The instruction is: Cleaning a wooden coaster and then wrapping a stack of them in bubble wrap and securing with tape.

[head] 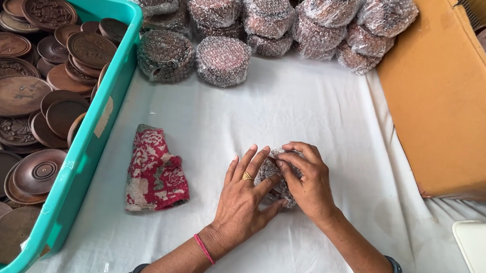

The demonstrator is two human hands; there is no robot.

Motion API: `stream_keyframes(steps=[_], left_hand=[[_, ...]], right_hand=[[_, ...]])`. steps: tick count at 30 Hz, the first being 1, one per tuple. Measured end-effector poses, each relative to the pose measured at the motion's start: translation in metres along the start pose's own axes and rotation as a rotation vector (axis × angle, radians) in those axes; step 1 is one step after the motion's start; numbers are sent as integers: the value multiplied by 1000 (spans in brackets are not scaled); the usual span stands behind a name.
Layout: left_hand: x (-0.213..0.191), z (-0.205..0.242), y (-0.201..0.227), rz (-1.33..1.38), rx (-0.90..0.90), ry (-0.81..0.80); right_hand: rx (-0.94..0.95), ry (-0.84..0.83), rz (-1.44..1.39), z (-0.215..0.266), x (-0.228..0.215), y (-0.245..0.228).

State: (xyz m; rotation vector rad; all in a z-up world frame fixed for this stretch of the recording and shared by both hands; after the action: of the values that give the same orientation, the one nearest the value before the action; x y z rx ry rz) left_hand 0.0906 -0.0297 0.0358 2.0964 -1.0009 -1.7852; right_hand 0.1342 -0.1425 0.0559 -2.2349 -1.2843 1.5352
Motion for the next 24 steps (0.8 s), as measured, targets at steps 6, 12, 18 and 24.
stream_keyframes(steps=[6, 12, 18, 24], left_hand=[[-3, -4, 2, -3, -15, -70], [8, -4, 2, -31, 37, -101], [8, -6, 0, -12, 62, -103], [7, -6, 3, -16, 97, -94]], right_hand=[[13, 48, -87, 5, -2, 6], [-78, 61, -71, 8, -5, -1], [-76, 37, -84, 9, -4, 3], [-50, 50, -301, 13, -16, 21]])
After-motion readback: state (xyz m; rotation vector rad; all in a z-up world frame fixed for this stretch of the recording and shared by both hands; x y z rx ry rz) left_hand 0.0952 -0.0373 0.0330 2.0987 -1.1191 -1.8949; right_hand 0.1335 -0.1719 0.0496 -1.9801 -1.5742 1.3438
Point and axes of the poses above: each hand's wrist, its own z-axis away from the middle knuckle, its own x-axis out of the palm, y = z × x, the point moved 10 cm from there along -z, towards the middle knuckle, and after that the axes turned 5 degrees about -x, right-handed, at the moved point
